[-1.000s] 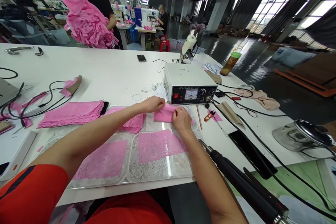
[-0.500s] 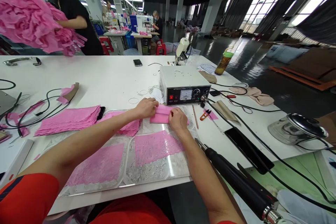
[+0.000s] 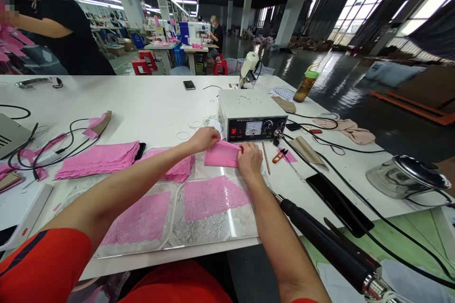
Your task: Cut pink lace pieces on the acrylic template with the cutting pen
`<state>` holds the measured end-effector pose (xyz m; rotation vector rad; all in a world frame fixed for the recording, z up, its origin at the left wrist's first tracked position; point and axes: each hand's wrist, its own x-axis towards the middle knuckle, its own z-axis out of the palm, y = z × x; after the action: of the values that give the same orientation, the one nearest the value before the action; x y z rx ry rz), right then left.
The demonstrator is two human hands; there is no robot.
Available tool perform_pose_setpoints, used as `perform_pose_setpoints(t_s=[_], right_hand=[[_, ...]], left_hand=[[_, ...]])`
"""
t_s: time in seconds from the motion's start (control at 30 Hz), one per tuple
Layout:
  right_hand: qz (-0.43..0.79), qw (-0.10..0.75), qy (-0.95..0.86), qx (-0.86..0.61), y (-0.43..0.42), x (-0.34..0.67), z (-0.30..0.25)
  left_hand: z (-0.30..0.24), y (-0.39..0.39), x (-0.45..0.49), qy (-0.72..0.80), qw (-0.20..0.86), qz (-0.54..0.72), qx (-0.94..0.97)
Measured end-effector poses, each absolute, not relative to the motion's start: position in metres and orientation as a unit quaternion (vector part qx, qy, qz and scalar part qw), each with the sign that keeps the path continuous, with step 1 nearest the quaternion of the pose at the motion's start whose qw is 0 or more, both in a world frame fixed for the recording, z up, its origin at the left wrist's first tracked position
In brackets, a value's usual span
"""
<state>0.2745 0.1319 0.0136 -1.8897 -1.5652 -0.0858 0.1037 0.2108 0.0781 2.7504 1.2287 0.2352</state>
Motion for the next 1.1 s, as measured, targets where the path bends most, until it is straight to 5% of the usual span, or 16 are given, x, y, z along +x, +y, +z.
perform_pose_setpoints(t_s=[0.23,0.5,0.8,1.1], right_hand=[[-0.044,0.379,-0.636,-0.67,0.099,0.275,0.033],[-0.076,0.303,-0.812,-0.492,0.006,0.276,-0.003],[-0.064,0.298,-0.794,-0.525,-0.005,0.288,-0.008],[-0.032,0.333,-0.737,-0.587,-0.009,0.288,-0.012]], left_hand=[[0.095,0.173,0.068,0.338,0.06,0.174,0.923],[0.046,0.071,0.002,0.232,0.104,0.123,0.959],[0.026,0.05,0.004,0.227,0.078,0.091,0.967],[0.044,0.055,0.016,0.278,0.169,0.041,0.945]])
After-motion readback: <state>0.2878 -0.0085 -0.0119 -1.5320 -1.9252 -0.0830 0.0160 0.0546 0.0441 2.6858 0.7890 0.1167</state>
